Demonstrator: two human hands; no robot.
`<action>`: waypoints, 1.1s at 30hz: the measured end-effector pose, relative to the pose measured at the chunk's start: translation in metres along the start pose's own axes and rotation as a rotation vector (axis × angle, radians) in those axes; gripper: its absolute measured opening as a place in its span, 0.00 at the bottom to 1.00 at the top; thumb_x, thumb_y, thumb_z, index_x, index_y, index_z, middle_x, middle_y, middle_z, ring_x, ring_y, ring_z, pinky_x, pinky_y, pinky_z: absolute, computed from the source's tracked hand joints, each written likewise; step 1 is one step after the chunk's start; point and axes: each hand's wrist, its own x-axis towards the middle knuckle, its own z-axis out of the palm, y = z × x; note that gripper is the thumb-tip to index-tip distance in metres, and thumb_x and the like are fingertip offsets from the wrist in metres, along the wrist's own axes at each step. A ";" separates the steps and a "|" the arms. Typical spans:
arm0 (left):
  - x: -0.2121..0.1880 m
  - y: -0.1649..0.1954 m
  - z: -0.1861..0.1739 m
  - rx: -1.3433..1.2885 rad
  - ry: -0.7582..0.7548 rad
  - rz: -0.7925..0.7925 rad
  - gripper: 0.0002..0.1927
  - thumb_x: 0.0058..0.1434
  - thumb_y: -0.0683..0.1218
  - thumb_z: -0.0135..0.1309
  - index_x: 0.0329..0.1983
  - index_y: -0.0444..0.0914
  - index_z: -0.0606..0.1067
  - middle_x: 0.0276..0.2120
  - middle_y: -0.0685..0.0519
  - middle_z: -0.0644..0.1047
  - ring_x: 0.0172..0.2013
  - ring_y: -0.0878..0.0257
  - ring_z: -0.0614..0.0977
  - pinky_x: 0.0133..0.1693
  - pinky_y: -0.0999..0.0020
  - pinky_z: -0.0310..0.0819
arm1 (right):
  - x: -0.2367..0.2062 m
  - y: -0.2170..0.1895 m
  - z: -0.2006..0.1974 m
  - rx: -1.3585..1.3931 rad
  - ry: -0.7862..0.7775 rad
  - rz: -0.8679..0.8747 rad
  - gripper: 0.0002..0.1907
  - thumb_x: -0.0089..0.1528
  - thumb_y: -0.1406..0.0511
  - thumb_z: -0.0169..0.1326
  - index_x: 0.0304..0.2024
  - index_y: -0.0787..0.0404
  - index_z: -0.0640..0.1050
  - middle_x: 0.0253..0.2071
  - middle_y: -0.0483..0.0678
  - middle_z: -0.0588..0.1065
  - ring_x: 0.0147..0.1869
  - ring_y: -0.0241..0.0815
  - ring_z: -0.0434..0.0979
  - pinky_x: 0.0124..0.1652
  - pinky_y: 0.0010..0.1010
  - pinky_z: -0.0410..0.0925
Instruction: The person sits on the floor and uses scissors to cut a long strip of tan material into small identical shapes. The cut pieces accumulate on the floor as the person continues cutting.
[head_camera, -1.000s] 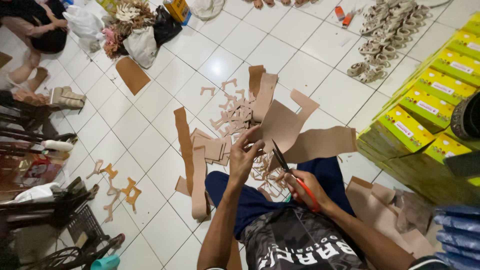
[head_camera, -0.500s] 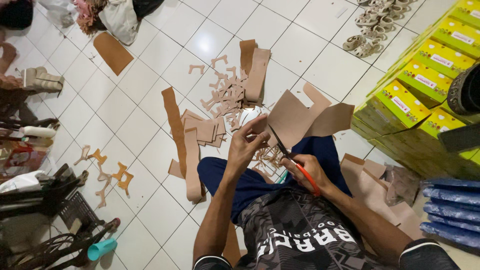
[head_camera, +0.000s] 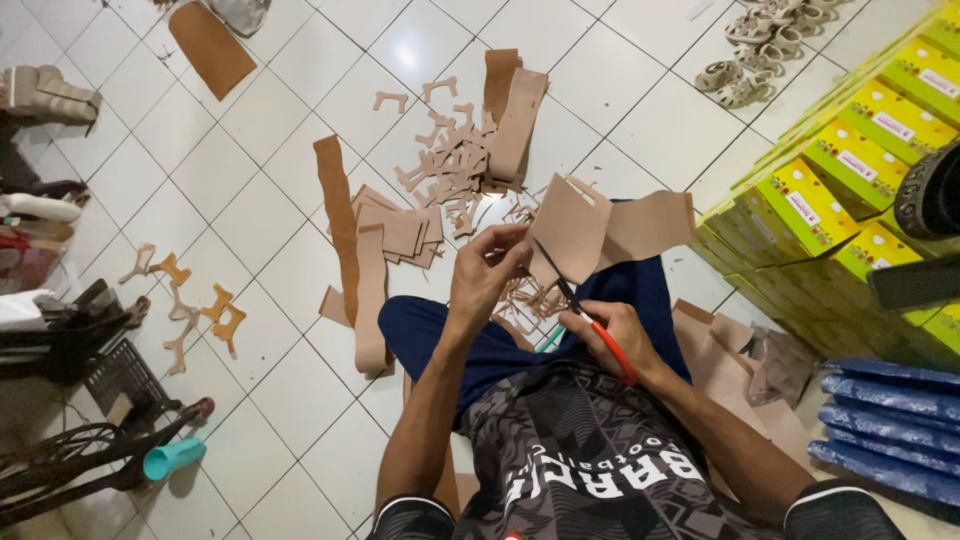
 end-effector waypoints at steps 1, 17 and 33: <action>-0.002 0.001 0.001 0.014 -0.010 0.002 0.18 0.66 0.43 0.58 0.57 0.31 0.77 0.38 0.50 0.82 0.38 0.66 0.84 0.41 0.69 0.85 | 0.001 -0.002 -0.001 0.100 -0.039 0.072 0.21 0.63 0.53 0.57 0.27 0.64 0.79 0.13 0.40 0.64 0.19 0.28 0.60 0.19 0.27 0.55; -0.021 -0.029 0.011 -0.204 0.017 -0.072 0.17 0.65 0.44 0.59 0.55 0.30 0.76 0.41 0.50 0.81 0.41 0.64 0.83 0.44 0.69 0.85 | -0.008 0.006 0.003 0.533 -0.190 0.300 0.19 0.65 0.56 0.53 0.34 0.67 0.79 0.14 0.37 0.63 0.14 0.28 0.58 0.16 0.24 0.51; -0.037 -0.053 0.015 -0.408 0.092 -0.112 0.21 0.64 0.43 0.61 0.57 0.27 0.75 0.44 0.46 0.81 0.43 0.62 0.84 0.47 0.68 0.84 | -0.020 0.005 0.010 0.589 -0.214 0.374 0.16 0.66 0.58 0.53 0.32 0.65 0.77 0.14 0.37 0.61 0.13 0.27 0.54 0.15 0.25 0.50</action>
